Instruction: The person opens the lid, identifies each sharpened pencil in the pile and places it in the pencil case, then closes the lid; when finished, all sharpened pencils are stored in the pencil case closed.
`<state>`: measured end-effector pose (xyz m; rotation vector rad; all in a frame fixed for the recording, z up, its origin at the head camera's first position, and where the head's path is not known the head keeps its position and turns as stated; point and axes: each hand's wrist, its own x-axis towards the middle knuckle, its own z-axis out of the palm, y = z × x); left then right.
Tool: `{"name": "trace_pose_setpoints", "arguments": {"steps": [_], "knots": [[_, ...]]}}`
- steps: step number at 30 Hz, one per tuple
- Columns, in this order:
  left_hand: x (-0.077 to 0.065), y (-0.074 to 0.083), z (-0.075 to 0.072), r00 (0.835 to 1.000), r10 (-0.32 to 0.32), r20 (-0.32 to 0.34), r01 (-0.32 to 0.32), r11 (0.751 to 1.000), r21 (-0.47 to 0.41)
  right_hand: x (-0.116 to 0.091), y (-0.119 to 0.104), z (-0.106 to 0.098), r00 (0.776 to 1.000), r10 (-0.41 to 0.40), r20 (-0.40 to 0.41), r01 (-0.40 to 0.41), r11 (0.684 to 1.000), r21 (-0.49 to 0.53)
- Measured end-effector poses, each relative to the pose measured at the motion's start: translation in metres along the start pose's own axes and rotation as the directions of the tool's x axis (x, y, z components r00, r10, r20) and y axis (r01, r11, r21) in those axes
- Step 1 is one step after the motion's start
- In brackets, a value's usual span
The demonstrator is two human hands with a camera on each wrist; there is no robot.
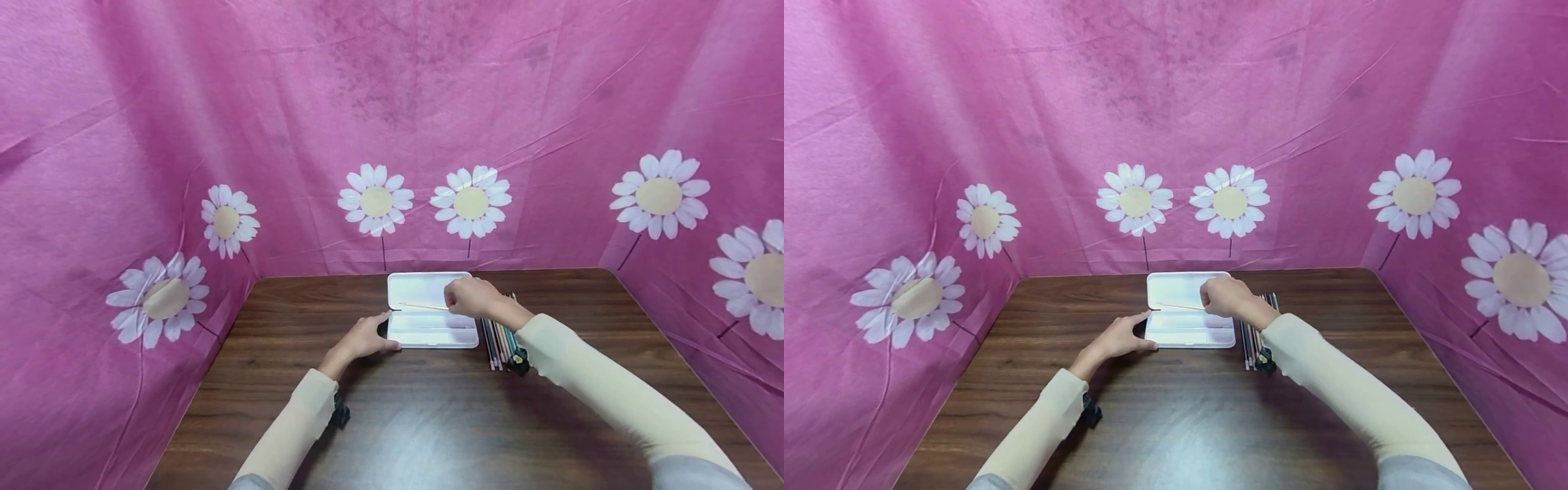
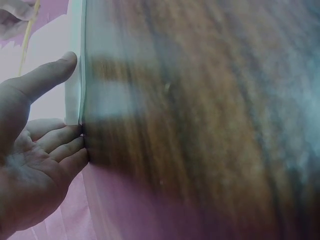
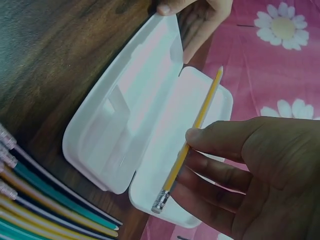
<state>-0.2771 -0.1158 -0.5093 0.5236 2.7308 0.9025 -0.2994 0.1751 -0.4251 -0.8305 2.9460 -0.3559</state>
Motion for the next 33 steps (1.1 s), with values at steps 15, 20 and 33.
{"name": "trace_pose_setpoints", "arguments": {"steps": [15,20,33], "knots": [[0.0,-0.001,0.001,1.0,0.016,-0.007,-0.016,1.0,-0.017,0.026,-0.01,0.029,0.995,0.007,0.099,-0.004,0.999,-0.039],[-0.001,0.0,0.0,1.0,0.009,0.003,-0.009,1.0,-0.022,0.026,-0.007,0.041,0.995,0.013,0.099,-0.006,0.997,-0.072],[-0.001,0.001,0.0,1.0,0.005,-0.003,-0.006,1.0,-0.007,0.023,-0.008,0.049,0.992,-0.03,0.124,0.041,0.995,-0.087]]}}
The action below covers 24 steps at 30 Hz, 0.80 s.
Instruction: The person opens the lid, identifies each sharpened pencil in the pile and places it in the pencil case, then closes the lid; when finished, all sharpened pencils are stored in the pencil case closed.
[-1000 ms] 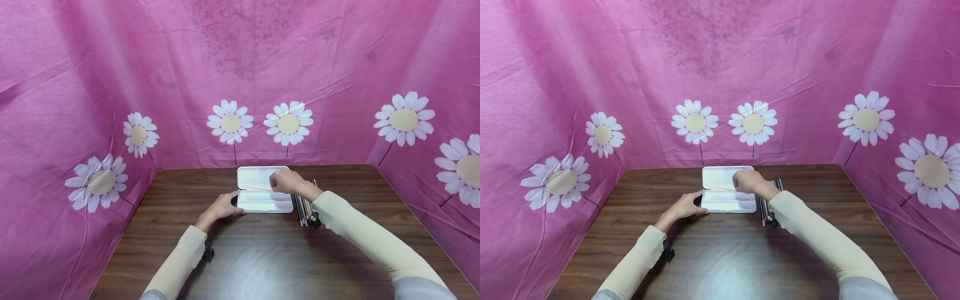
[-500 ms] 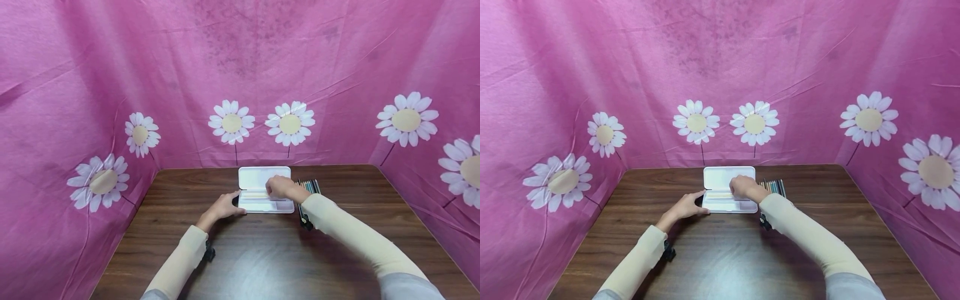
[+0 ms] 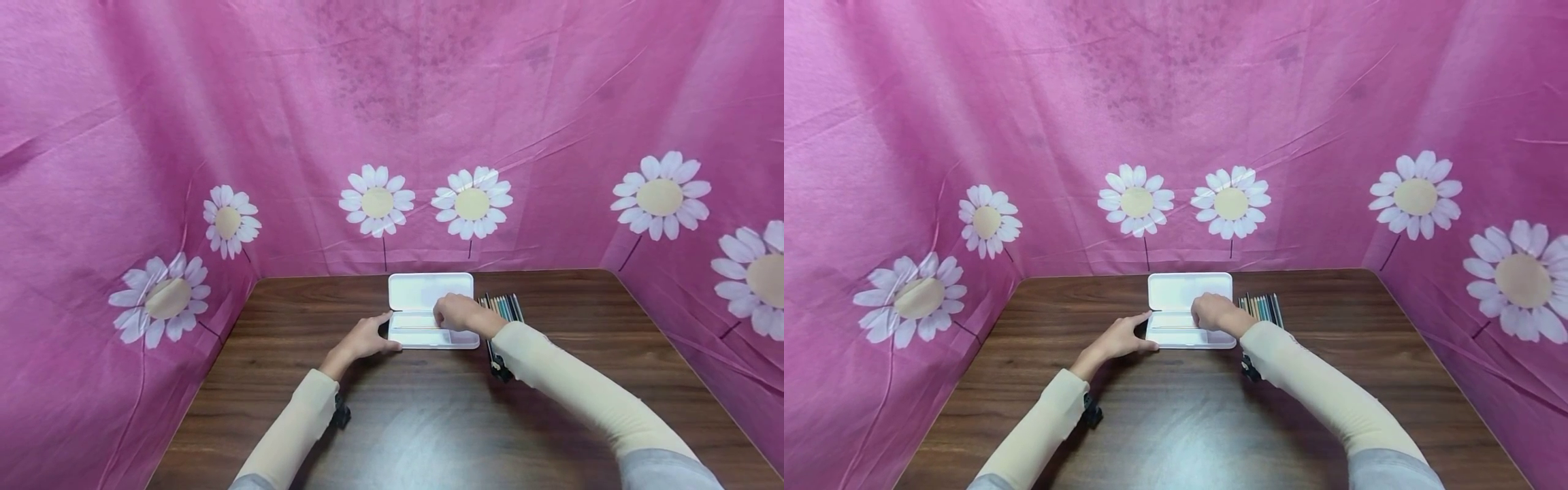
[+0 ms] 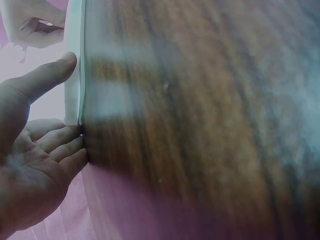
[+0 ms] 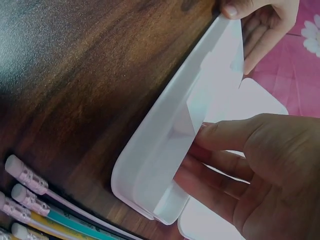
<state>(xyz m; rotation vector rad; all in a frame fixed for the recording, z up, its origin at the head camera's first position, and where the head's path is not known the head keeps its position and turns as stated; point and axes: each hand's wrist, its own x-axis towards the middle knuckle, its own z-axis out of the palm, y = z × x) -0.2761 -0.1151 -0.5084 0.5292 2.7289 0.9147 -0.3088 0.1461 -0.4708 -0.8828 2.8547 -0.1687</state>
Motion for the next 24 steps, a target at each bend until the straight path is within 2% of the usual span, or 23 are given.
{"name": "trace_pose_setpoints", "arguments": {"steps": [8,14,24], "knots": [[-0.001,0.0,0.0,1.0,-0.003,-0.002,0.003,1.0,-0.007,-0.002,0.0,-0.001,1.0,-0.007,0.002,0.007,1.0,0.022],[-0.001,0.0,0.0,1.0,-0.001,-0.003,0.001,1.0,-0.003,-0.008,0.006,-0.009,0.999,-0.031,-0.041,0.032,0.999,0.014],[-0.002,0.0,0.0,1.0,0.015,-0.007,-0.015,1.0,-0.006,-0.045,0.034,-0.028,0.99,-0.009,-0.141,0.017,0.998,0.062]]}}
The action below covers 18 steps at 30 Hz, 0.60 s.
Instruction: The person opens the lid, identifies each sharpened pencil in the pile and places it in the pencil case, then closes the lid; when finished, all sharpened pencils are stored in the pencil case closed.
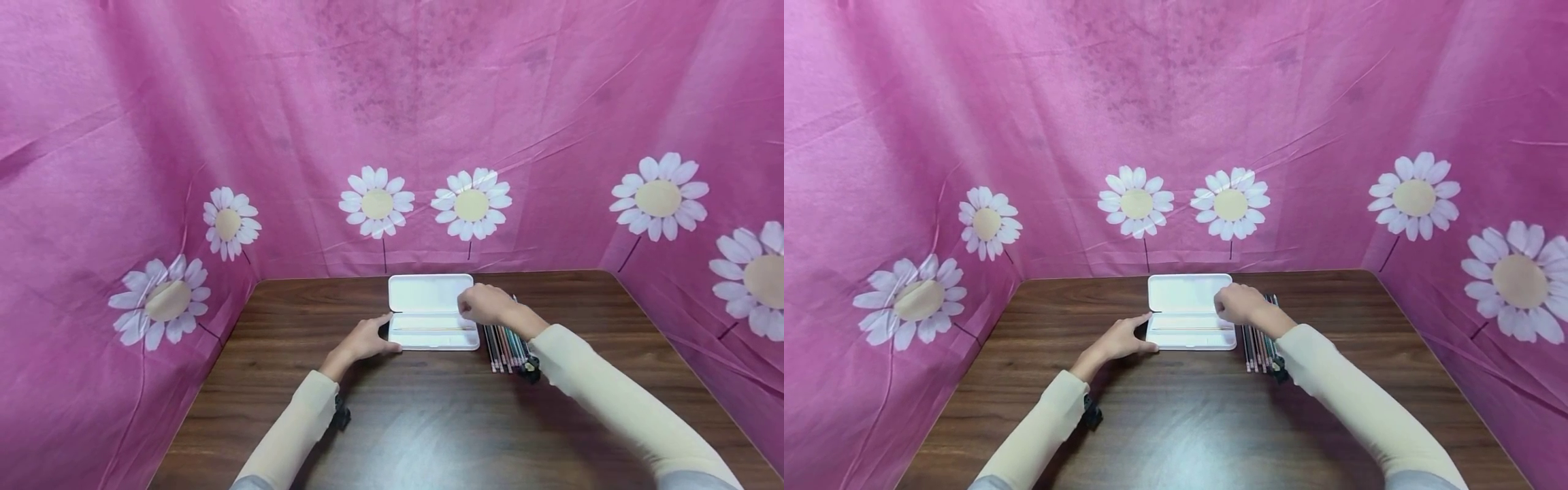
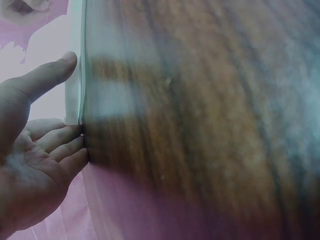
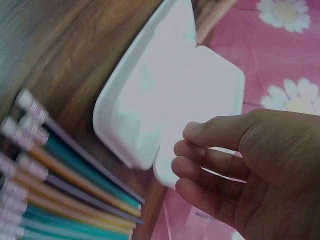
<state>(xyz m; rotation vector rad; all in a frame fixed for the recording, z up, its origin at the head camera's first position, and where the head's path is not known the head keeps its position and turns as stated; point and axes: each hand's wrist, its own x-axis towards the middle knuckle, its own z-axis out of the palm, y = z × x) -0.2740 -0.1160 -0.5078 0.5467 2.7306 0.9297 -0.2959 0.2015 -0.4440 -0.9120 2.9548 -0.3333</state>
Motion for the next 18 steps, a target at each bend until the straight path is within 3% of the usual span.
{"name": "trace_pose_setpoints", "arguments": {"steps": [11,18], "knots": [[-0.002,-0.002,0.003,1.0,0.0,0.004,0.0,1.0,-0.008,-0.063,0.053,-0.006,0.984,0.162,-0.067,-0.159,0.986,0.056],[-0.001,0.0,0.001,1.0,-0.004,0.001,0.004,1.0,-0.014,-0.097,0.081,0.015,0.943,0.322,-0.087,-0.315,0.945,0.091]]}}
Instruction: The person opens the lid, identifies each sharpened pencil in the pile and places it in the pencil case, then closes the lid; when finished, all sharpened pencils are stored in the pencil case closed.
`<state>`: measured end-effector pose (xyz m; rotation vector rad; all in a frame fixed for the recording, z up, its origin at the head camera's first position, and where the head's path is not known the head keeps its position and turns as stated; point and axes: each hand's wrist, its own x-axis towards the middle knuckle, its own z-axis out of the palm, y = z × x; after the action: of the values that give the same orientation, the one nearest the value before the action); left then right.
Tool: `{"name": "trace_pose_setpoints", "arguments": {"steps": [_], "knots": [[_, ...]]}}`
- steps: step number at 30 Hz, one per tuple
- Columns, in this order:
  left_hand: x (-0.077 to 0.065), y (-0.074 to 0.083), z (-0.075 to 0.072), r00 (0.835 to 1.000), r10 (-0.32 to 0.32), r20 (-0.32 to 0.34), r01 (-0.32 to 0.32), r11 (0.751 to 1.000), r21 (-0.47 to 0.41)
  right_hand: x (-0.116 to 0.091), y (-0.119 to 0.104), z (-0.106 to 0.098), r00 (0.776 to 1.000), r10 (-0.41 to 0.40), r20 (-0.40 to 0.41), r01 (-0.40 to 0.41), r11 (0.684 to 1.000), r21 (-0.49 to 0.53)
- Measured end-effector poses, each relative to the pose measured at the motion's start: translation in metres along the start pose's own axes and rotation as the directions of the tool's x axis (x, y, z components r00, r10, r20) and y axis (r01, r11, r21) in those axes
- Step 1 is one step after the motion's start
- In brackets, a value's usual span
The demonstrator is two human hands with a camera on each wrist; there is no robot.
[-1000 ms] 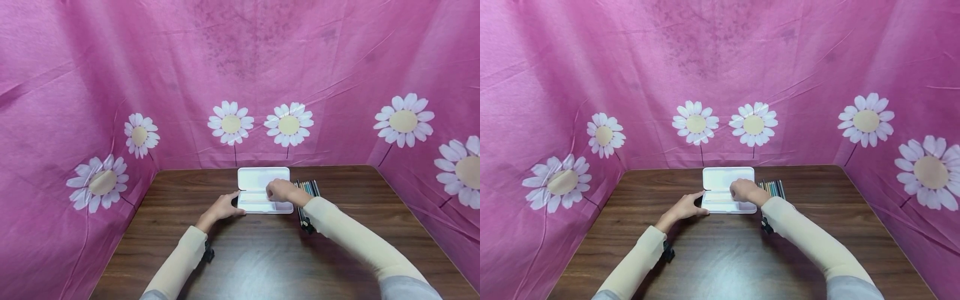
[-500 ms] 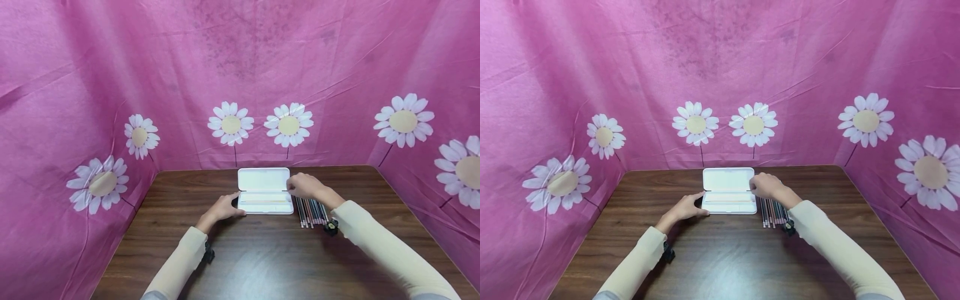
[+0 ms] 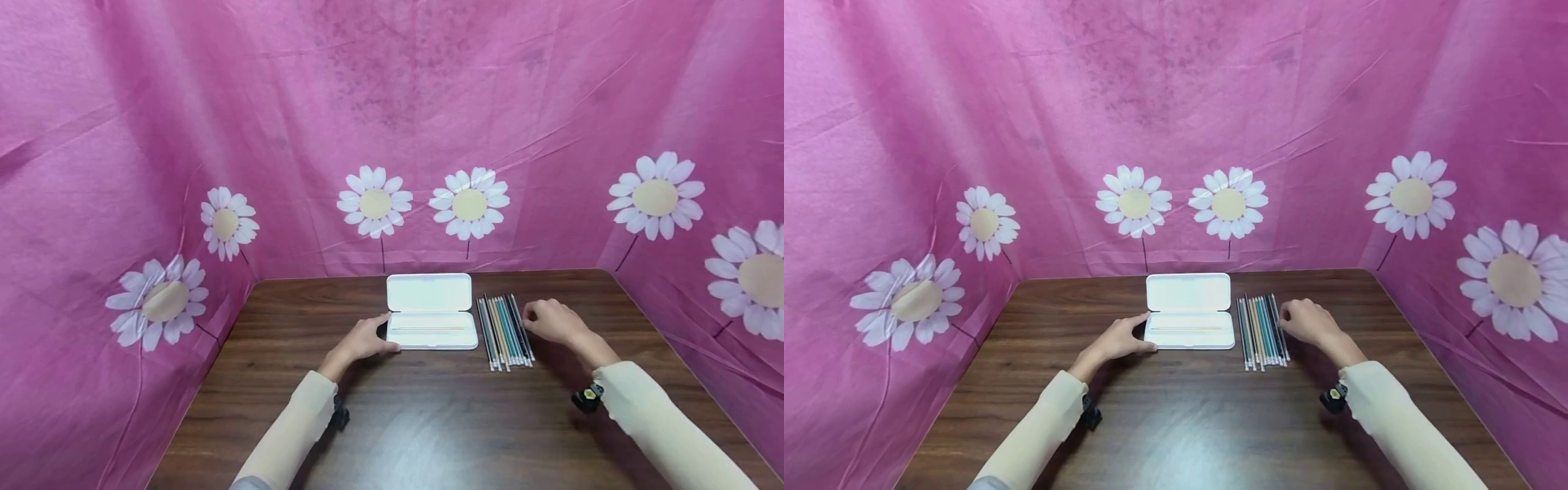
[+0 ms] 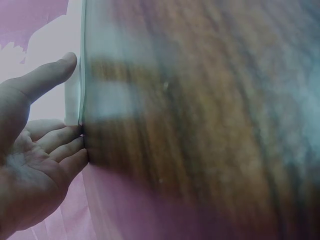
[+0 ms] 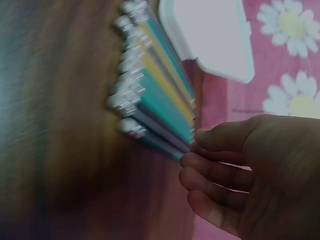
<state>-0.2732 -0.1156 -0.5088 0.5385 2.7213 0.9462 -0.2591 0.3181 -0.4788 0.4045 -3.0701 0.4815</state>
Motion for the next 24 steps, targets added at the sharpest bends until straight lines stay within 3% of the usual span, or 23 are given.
{"name": "trace_pose_setpoints", "arguments": {"steps": [4,11,19,24], "knots": [[0.0,0.001,0.0,1.0,-0.007,0.005,0.007,1.0,0.011,-0.009,0.012,0.012,0.998,0.066,0.016,-0.067,0.998,0.017],[0.0,0.001,0.0,1.0,-0.002,-0.005,0.002,1.0,0.009,-0.012,0.015,0.02,0.995,0.1,-0.012,-0.099,0.994,0.039],[0.0,0.001,-0.001,1.0,-0.008,0.002,0.008,1.0,0.009,-0.007,0.002,0.014,0.969,0.214,0.127,-0.226,0.97,0.086],[-0.001,0.001,-0.002,1.0,-0.005,0.001,0.005,1.0,0.0,-0.004,-0.003,0.013,0.957,0.246,0.154,-0.262,0.96,0.098]]}}
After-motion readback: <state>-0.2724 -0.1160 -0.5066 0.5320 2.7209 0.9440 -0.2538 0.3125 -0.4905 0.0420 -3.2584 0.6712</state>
